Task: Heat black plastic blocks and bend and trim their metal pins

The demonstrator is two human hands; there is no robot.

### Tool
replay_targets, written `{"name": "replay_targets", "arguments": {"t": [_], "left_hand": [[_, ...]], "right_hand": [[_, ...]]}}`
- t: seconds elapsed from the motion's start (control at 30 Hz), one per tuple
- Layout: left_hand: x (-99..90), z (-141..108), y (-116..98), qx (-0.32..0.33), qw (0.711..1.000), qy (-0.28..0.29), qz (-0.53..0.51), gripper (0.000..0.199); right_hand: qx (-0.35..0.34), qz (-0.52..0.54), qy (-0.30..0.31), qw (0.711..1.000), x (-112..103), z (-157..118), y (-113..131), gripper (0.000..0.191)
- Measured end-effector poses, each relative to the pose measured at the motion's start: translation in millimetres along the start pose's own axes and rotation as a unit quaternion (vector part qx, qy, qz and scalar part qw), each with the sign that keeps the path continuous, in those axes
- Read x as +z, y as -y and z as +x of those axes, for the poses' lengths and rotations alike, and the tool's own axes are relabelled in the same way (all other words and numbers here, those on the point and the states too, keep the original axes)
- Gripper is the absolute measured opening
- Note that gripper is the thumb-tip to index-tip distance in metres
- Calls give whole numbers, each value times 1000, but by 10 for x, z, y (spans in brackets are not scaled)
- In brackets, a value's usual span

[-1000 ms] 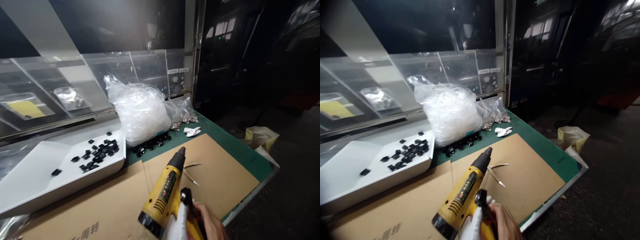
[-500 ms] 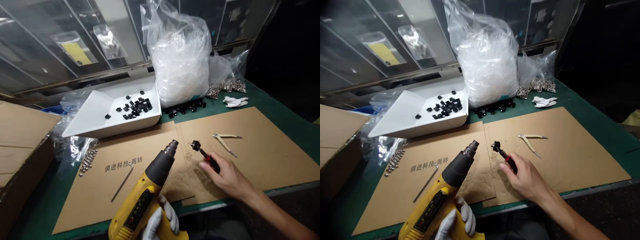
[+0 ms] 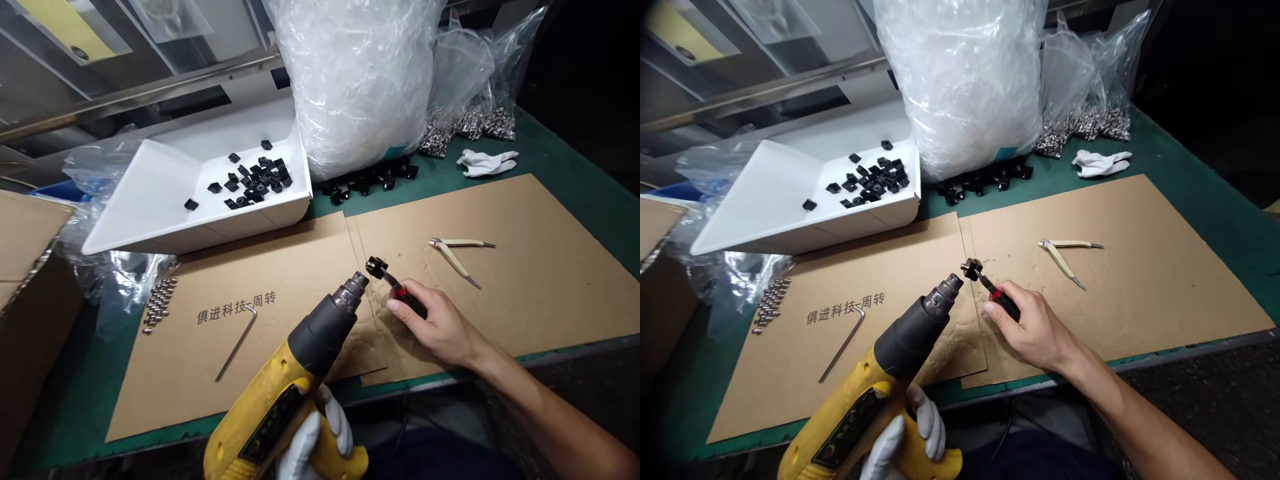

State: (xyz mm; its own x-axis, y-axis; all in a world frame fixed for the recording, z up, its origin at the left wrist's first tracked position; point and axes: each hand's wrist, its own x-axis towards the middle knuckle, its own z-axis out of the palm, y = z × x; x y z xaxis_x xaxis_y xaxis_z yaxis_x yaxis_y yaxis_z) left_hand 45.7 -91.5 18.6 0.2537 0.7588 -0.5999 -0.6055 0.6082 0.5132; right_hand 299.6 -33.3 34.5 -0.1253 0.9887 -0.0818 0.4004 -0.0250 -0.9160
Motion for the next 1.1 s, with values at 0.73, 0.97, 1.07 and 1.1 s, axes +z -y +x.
{"name": "replay_targets", "arguments": {"t": [0.73,0.97,1.07,1.1], "left_hand": [[-161,-401,199,49,998,-11,35,23],[-184,-405,202,48,998,-3,41,24],[-203,-407,211,52,998,2,45,24],[-211,-405,214,53,998,3,46,24]], "right_hand": [[-6,-12,106,994,-304,49,-45,27],[-5,-10,110,994,-302,46,-69,27],[-8,-14,106,994,-299,46,-73,26],[-9,-15,105,994,-299,46,-73,26]]}}
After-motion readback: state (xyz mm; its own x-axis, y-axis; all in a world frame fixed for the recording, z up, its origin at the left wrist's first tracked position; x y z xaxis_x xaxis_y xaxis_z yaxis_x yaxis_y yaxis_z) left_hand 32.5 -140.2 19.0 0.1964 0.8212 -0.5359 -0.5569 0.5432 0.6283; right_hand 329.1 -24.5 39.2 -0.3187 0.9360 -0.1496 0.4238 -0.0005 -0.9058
